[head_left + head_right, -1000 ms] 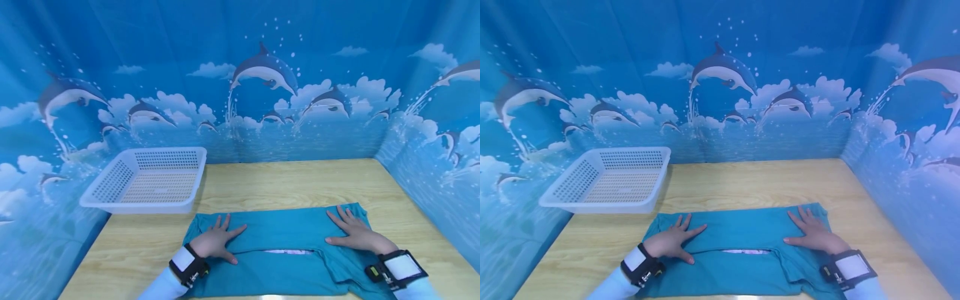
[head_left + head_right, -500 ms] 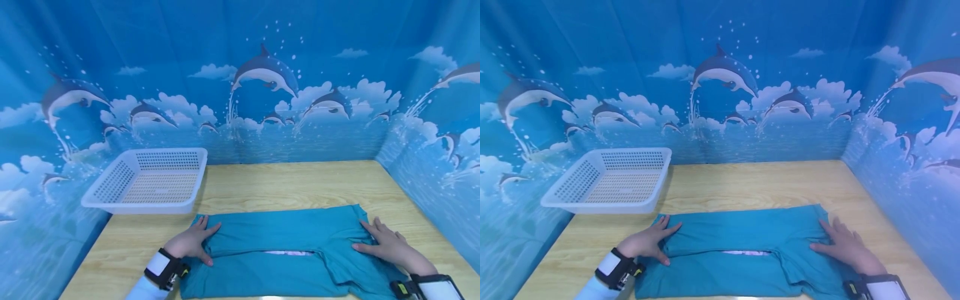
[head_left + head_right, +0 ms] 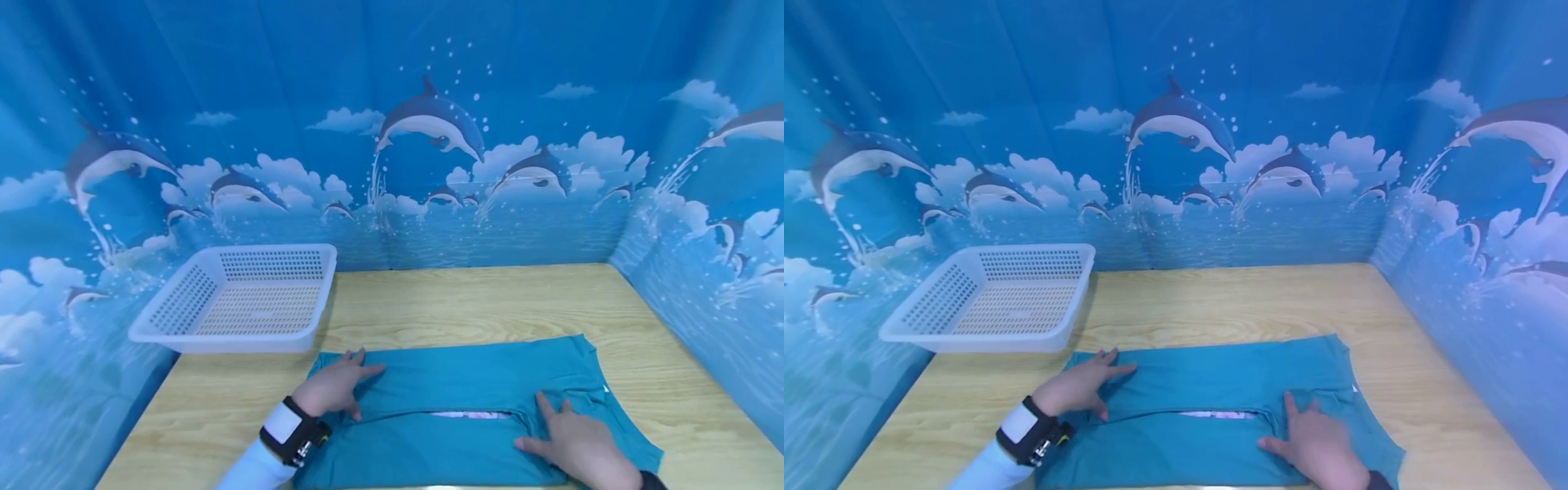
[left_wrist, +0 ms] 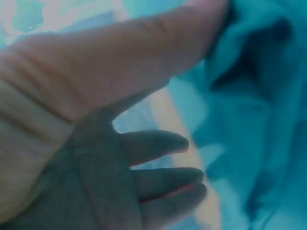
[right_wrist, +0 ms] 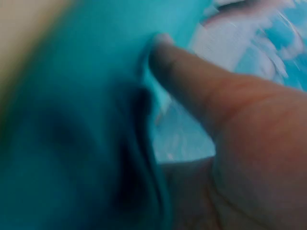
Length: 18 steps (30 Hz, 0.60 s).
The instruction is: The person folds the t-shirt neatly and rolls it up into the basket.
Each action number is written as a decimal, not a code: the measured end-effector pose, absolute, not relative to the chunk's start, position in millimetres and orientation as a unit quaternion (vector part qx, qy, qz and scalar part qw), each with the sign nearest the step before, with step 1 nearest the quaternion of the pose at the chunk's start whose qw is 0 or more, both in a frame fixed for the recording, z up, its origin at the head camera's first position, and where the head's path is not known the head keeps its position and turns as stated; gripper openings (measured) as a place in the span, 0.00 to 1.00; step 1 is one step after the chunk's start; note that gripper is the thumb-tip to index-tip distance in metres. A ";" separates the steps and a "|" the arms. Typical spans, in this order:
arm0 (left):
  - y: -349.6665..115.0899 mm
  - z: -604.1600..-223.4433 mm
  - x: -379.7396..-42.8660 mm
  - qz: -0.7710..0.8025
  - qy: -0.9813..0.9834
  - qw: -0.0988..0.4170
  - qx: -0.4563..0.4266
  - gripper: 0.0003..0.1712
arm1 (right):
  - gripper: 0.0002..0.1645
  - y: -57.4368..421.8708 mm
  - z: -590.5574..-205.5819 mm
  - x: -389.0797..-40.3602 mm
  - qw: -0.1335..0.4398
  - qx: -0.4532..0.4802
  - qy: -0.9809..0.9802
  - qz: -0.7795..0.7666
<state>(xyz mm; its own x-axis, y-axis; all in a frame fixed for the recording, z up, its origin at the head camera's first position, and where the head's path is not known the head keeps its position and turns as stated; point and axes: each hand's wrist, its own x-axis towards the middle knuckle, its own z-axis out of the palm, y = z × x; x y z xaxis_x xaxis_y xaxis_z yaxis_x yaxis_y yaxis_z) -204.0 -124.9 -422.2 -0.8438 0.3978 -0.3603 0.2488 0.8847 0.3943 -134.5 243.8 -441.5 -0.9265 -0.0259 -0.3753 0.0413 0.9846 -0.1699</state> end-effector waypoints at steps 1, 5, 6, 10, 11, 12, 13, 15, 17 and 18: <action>-123.5 -424.4 -205.2 0.165 0.945 0.228 0.164 0.49 | 0.69 238.7 -446.2 -133.9 0.194 0.008 0.978 -0.079; -121.0 -431.4 -209.6 0.163 0.945 0.248 0.139 0.51 | 0.68 230.8 -455.5 -136.8 0.177 0.006 0.982 -0.065; -121.0 -432.2 -210.2 0.166 0.945 0.247 0.135 0.51 | 0.67 231.1 -455.9 -138.9 0.175 0.004 0.982 -0.064; -120.6 -434.0 -210.5 0.167 0.947 0.241 0.133 0.51 | 0.66 234.5 -454.5 -149.3 0.166 -0.013 0.984 -0.071; -120.3 -434.3 -210.2 0.166 0.948 0.237 0.134 0.51 | 0.66 235.1 -453.6 -152.2 0.164 -0.015 0.984 -0.073; -119.9 -434.1 -209.6 0.165 0.948 0.234 0.136 0.50 | 0.66 235.9 -453.0 -155.4 0.161 -0.019 0.984 -0.076; -119.4 -433.7 -209.1 0.166 0.949 0.230 0.136 0.50 | 0.66 236.6 -452.2 -158.8 0.159 -0.023 0.984 -0.078; -118.4 -434.1 -207.9 0.167 0.951 0.222 0.135 0.50 | 0.65 237.4 -450.1 -166.1 0.159 -0.027 0.983 -0.086; -117.1 -433.4 -206.8 0.169 0.953 0.214 0.132 0.51 | 0.65 238.4 -447.4 -175.2 0.160 -0.034 0.982 -0.090; -116.5 -433.4 -206.4 0.171 0.954 0.210 0.130 0.51 | 0.65 238.9 -445.8 -180.2 0.163 -0.038 0.981 -0.094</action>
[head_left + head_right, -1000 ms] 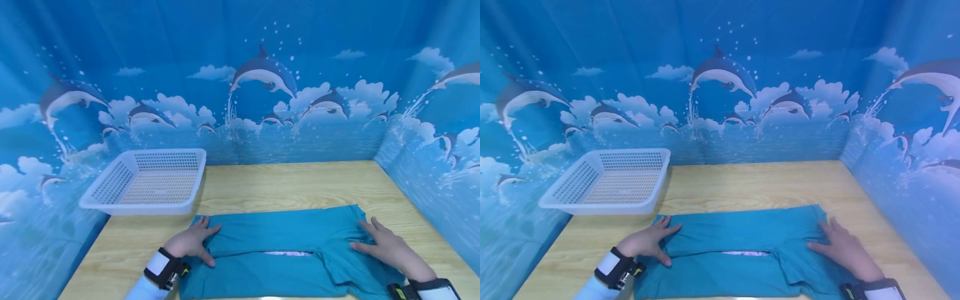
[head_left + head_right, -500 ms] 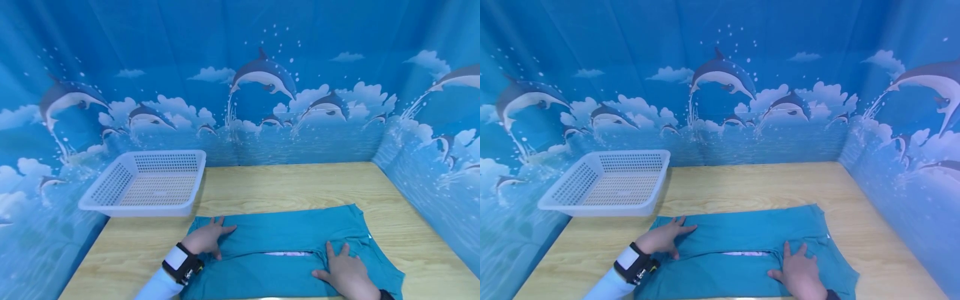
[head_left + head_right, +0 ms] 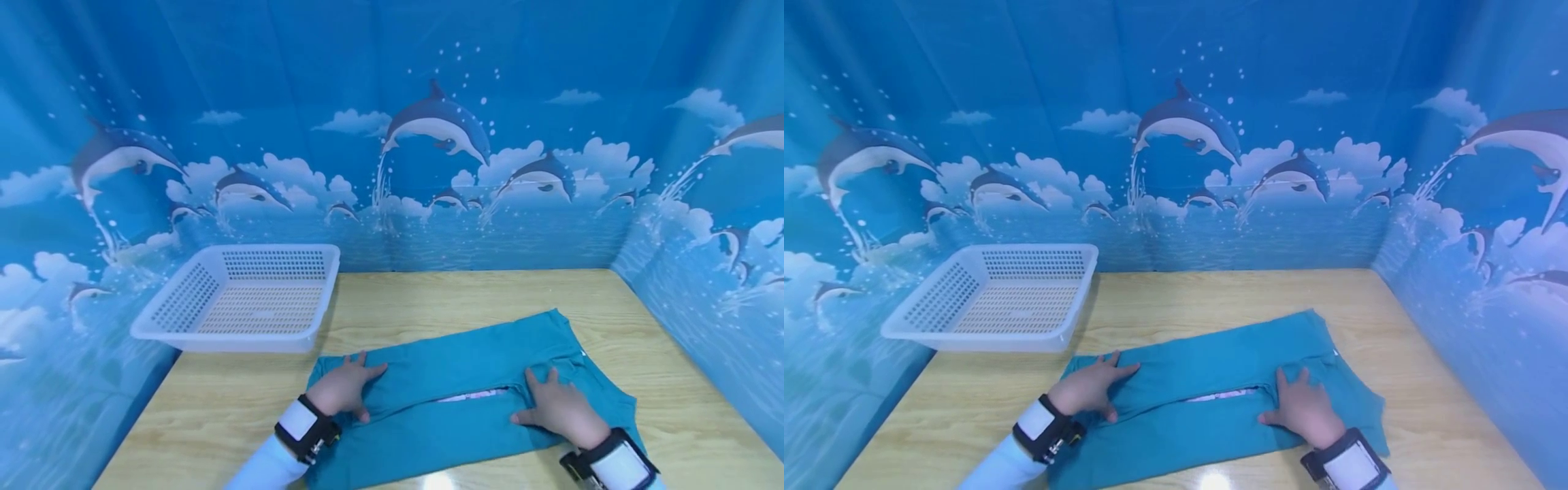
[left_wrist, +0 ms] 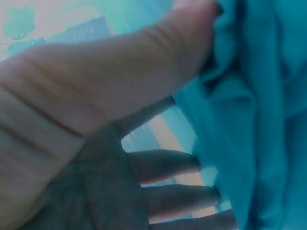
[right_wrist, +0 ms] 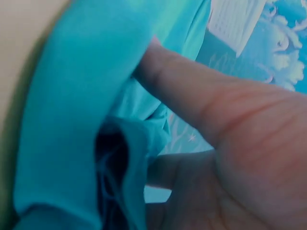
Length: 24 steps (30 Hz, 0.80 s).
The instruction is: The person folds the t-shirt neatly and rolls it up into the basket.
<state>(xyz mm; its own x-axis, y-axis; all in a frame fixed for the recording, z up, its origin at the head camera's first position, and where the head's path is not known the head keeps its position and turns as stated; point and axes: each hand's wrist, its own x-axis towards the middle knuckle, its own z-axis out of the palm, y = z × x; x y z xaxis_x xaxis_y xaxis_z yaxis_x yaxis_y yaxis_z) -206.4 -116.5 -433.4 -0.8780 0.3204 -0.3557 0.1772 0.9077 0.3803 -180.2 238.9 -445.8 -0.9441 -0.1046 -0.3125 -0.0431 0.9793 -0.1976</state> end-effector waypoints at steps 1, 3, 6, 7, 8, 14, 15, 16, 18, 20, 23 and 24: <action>-115.9 -433.6 -206.2 0.172 0.955 0.206 0.129 0.51 | 0.65 239.5 -443.9 -185.4 0.166 -0.040 0.980 -0.099; -114.6 -434.5 -205.8 0.172 0.956 0.199 0.126 0.51 | 0.64 241.2 -441.1 -196.1 0.173 -0.043 0.978 -0.110; -112.2 -436.9 -205.4 0.162 0.960 0.190 0.122 0.52 | 0.64 244.1 -437.7 -211.4 0.184 -0.048 0.973 -0.129; -111.1 -437.5 -204.9 0.156 0.962 0.186 0.122 0.53 | 0.63 245.2 -436.9 -216.1 0.187 -0.051 0.972 -0.134; -109.9 -438.0 -204.1 0.147 0.965 0.180 0.123 0.53 | 0.63 246.3 -435.9 -220.9 0.189 -0.055 0.970 -0.139; -101.6 -439.0 -198.0 0.099 0.976 0.147 0.127 0.56 | 0.59 250.4 -431.2 -251.0 0.211 -0.075 0.963 -0.151; -100.1 -439.0 -196.8 0.099 0.977 0.145 0.122 0.57 | 0.58 250.2 -430.9 -256.4 0.217 -0.075 0.961 -0.153; -98.4 -438.3 -195.2 0.099 0.978 0.144 0.114 0.57 | 0.58 250.0 -431.0 -262.1 0.224 -0.076 0.959 -0.156; -94.2 -438.2 -192.2 0.099 0.980 0.142 0.095 0.56 | 0.57 249.2 -431.4 -273.4 0.238 -0.077 0.954 -0.164; -89.1 -438.9 -188.8 0.089 0.984 0.135 0.076 0.56 | 0.57 247.9 -431.5 -284.3 0.252 -0.074 0.949 -0.177; -78.5 -441.9 -184.7 0.052 0.988 0.137 0.045 0.55 | 0.57 245.6 -430.8 -299.1 0.270 -0.068 0.940 -0.199; -74.8 -443.4 -183.6 0.040 0.989 0.140 0.035 0.55 | 0.57 244.3 -430.5 -303.3 0.277 -0.063 0.936 -0.209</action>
